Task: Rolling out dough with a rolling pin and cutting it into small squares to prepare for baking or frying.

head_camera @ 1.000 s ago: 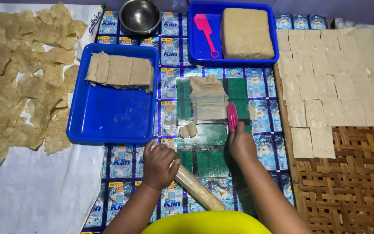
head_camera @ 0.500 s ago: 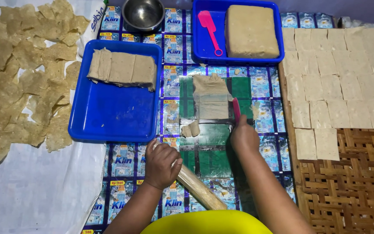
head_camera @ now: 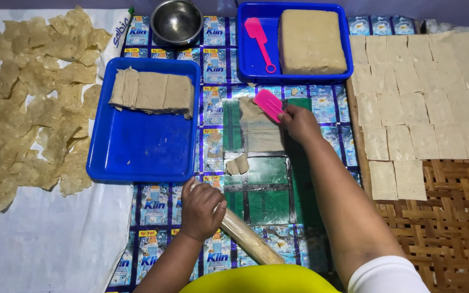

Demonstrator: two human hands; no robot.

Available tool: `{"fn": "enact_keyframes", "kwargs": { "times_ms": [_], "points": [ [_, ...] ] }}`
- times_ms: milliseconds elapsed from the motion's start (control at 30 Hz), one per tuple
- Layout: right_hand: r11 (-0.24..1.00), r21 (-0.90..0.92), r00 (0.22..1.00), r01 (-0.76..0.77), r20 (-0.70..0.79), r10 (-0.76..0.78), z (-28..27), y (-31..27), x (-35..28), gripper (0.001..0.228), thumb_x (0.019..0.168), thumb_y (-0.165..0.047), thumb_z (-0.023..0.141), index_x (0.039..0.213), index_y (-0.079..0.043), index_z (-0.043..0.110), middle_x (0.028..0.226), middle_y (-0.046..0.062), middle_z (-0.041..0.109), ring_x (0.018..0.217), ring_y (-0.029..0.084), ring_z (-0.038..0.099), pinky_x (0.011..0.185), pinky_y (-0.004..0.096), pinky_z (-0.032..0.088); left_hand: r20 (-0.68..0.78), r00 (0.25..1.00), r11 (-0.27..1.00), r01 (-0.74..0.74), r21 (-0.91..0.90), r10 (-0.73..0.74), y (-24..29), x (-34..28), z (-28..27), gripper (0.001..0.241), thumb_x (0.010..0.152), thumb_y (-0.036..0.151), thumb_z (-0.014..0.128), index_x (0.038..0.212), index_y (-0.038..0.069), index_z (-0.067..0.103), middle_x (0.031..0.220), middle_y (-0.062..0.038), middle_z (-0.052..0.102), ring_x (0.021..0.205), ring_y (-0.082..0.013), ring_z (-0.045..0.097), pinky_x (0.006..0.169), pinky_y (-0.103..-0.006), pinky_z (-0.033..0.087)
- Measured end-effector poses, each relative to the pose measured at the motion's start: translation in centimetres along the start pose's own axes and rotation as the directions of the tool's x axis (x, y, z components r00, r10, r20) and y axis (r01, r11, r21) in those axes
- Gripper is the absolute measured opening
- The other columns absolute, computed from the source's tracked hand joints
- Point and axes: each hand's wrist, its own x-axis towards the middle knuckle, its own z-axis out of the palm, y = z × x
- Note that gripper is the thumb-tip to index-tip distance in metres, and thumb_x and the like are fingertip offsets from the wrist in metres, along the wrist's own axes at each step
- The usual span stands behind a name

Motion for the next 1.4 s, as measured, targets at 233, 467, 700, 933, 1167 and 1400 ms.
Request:
{"fn": "enact_keyframes", "kwargs": {
  "times_ms": [233, 467, 700, 933, 1167, 1400],
  "points": [
    [0.977, -0.114, 0.983, -0.179, -0.045, 0.175, -2.4, 2.5, -6.0, 0.031, 0.098, -0.041, 0.06, 0.108, -0.014, 0.073, 0.101, 0.023, 0.074, 0.111, 0.046, 0.067, 0.093, 0.056, 0.054, 0.022, 0.999, 0.999, 0.029, -0.022, -0.029, 1.0, 0.7, -1.0, 0.032, 0.101, 0.037, 0.044, 0.079, 0.026, 0.064, 0.084, 0.005, 0.068, 0.102, -0.018, 0.066, 0.113, -0.0546, 0.032],
    [0.955, 0.06, 0.954, -0.292, 0.094, 0.286, -1.3, -2.9, -14.2, 0.035, 0.102, -0.036, 0.051, 0.111, -0.005, 0.066, 0.105, 0.03, 0.071, 0.116, 0.049, 0.064, 0.097, 0.058, 0.051, 0.341, 0.931, 0.992, 0.121, 0.043, -0.129, 1.1, 3.3, -0.4, 0.014, 0.089, 0.038, 0.069, 0.09, 0.024, 0.071, 0.084, 0.001, 0.071, 0.1, -0.0226, 0.068, 0.109, -0.0496, 0.038],
    [0.956, 0.109, 0.962, -0.272, 0.063, 0.267, 0.3, -2.6, -14.1, 0.038, 0.102, -0.032, 0.048, 0.113, 0.0, 0.066, 0.098, 0.032, 0.073, 0.109, 0.05, 0.067, 0.093, 0.059, 0.052, 0.331, 0.916, 0.894, 0.331, -0.301, -0.228, 4.0, 9.0, 1.0, 0.015, 0.096, 0.026, 0.063, 0.099, 0.016, 0.073, 0.096, -0.011, 0.071, 0.099, -0.0368, 0.069, 0.093, -0.05, 0.052],
    [0.931, 0.172, 0.947, -0.321, 0.04, 0.319, 1.7, 0.0, -12.5, 0.036, 0.1, -0.034, 0.05, 0.107, -0.004, 0.069, 0.093, 0.026, 0.075, 0.108, 0.046, 0.068, 0.092, 0.056, 0.053, 0.461, 0.79, 0.667, 0.599, -0.443, -0.404, 1.1, 14.3, 9.3, 0.03, 0.101, 0.036, 0.053, 0.111, 0.023, 0.078, 0.104, -0.005, 0.078, 0.109, -0.0297, 0.072, 0.093, -0.043, 0.056],
    [0.926, 0.228, 0.954, -0.3, 0.092, 0.286, 1.4, -1.3, -12.8, 0.034, 0.099, -0.034, 0.05, 0.099, -0.006, 0.069, 0.07, 0.018, 0.072, 0.09, 0.039, 0.074, 0.087, 0.052, 0.056, 0.669, 0.555, 0.06, 0.789, -0.611, -0.494, 2.0, 17.3, 12.5, 0.054, 0.104, 0.04, 0.045, 0.132, -0.003, 0.064, 0.119, -0.031, 0.069, 0.107, -0.0356, 0.072, 0.089, -0.0426, 0.061],
    [0.973, -0.232, 0.995, -0.016, -0.095, -0.006, 6.1, -2.6, -13.8, 0.02, 0.101, -0.025, 0.041, 0.113, -0.012, 0.051, 0.077, 0.018, 0.072, 0.074, 0.04, 0.076, 0.069, 0.054, 0.061, 0.816, 0.44, -0.345, 0.751, -0.563, -0.375, 2.2, 18.0, 10.5, 0.079, 0.106, 0.057, 0.024, 0.147, -0.006, 0.049, 0.132, -0.027, 0.059, 0.129, -0.0392, 0.059, 0.106, -0.0485, 0.049]
  ]
}}
